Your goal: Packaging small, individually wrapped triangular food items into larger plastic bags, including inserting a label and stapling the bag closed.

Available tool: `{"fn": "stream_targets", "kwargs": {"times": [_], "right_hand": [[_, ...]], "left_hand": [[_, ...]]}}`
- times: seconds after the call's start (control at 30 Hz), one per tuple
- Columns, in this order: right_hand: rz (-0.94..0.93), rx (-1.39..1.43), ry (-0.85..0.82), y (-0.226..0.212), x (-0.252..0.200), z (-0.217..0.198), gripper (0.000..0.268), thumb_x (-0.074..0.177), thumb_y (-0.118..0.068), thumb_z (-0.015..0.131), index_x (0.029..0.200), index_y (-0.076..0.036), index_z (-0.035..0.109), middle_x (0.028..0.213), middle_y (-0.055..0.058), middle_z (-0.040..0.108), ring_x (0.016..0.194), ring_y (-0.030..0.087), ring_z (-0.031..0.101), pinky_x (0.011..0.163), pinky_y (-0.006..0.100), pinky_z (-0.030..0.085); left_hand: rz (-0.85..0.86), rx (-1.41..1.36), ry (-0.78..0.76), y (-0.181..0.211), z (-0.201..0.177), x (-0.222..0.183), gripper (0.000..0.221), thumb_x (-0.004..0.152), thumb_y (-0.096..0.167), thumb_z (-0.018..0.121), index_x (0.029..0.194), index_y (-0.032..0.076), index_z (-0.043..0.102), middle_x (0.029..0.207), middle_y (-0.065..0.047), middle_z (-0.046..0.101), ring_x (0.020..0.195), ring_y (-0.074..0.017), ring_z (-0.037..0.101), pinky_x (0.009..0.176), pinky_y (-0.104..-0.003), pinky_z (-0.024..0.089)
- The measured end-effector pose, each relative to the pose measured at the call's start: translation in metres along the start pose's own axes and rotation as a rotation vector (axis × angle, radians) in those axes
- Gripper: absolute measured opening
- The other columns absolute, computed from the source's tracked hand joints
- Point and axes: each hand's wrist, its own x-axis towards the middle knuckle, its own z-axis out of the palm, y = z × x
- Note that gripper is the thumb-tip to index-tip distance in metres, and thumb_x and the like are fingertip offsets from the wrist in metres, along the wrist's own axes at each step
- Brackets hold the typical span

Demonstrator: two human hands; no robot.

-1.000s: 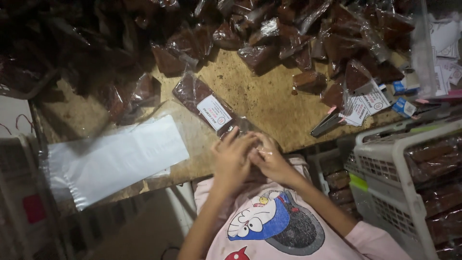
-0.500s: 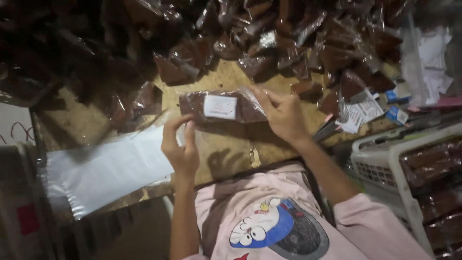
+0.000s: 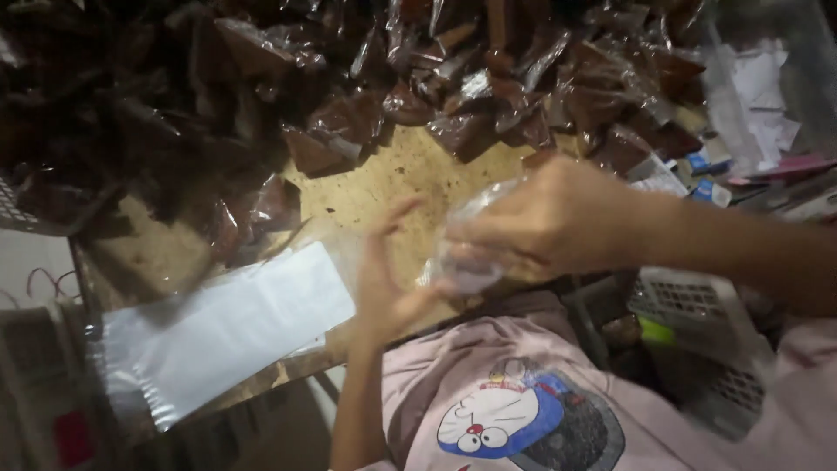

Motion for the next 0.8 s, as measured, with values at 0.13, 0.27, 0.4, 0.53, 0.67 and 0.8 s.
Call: {"fn": "stream_targets", "kwargs": {"times": [0.13, 0.27, 0.4, 0.53, 0.67, 0.8], "right_hand": [[0.025, -0.038, 0.142, 0.002, -0.03, 0.025, 0.019, 0.099, -0.027, 0.064, 0.1, -0.01, 0.071, 0.087, 0.008, 0.073, 0.068, 0.017, 0.069, 0.052, 0.026, 0.059], [0.092, -0.097, 0.236, 0.007, -0.06, 0.02, 0.029, 0.102, -0.024, 0.055, 0.102, -0.003, 0.075, 0.065, 0.004, 0.067, 0.044, 0.012, 0.059, 0.034, 0.02, 0.05], [0.345, 0.065, 0.379, 0.001, -0.072, -0.017, 0.032, 0.099, -0.016, 0.05, 0.086, 0.004, 0.071, 0.069, 0.015, 0.071, 0.053, 0.021, 0.071, 0.042, 0.028, 0.059], [0.704, 1.375, 0.501, 0.014, -0.122, -0.067, 0.05, 0.113, -0.032, 0.032, 0.127, 0.013, 0.049, 0.044, 0.001, 0.048, 0.026, 0.008, 0.046, 0.015, 0.022, 0.035], [0.823, 0.296, 0.2, -0.014, -0.073, -0.027, 0.112, 0.058, -0.021, 0.084, 0.146, -0.008, 0.015, 0.125, 0.018, 0.048, 0.086, 0.02, 0.057, 0.075, 0.031, 0.054], [0.622, 0.1, 0.046, -0.009, -0.109, -0.021, 0.016, 0.089, -0.014, 0.068, 0.095, -0.011, 0.053, 0.073, 0.0, 0.063, 0.041, 0.006, 0.054, 0.031, 0.017, 0.047]], "left_hand": [[-0.17, 0.039, -0.272, -0.009, 0.046, 0.008, 0.085, 0.079, 0.03, 0.079, 0.148, 0.018, 0.032, 0.129, -0.014, 0.065, 0.114, -0.0276, 0.066, 0.099, -0.048, 0.055], [-0.13, -0.17, -0.265, -0.026, 0.061, 0.013, 0.05, 0.082, 0.022, 0.08, 0.128, 0.016, 0.062, 0.129, -0.01, 0.068, 0.089, -0.0127, 0.07, 0.077, -0.021, 0.061], [0.193, -0.067, -0.264, -0.015, 0.057, 0.034, 0.031, 0.097, 0.034, 0.068, 0.125, 0.022, 0.065, 0.119, -0.01, 0.075, 0.095, -0.0173, 0.075, 0.083, -0.025, 0.067], [0.169, -0.029, -0.261, -0.017, 0.048, 0.038, 0.028, 0.093, 0.022, 0.073, 0.12, 0.013, 0.068, 0.12, -0.015, 0.073, 0.087, -0.0182, 0.076, 0.079, -0.025, 0.069], [0.086, 0.086, -0.275, -0.032, 0.056, 0.022, 0.027, 0.092, 0.024, 0.073, 0.119, 0.021, 0.069, 0.122, -0.01, 0.074, 0.089, -0.016, 0.074, 0.081, -0.027, 0.064], [0.081, 0.052, -0.211, -0.039, 0.062, 0.01, 0.027, 0.094, 0.034, 0.07, 0.119, 0.025, 0.069, 0.122, -0.006, 0.074, 0.103, -0.0162, 0.072, 0.088, -0.028, 0.061]]}}
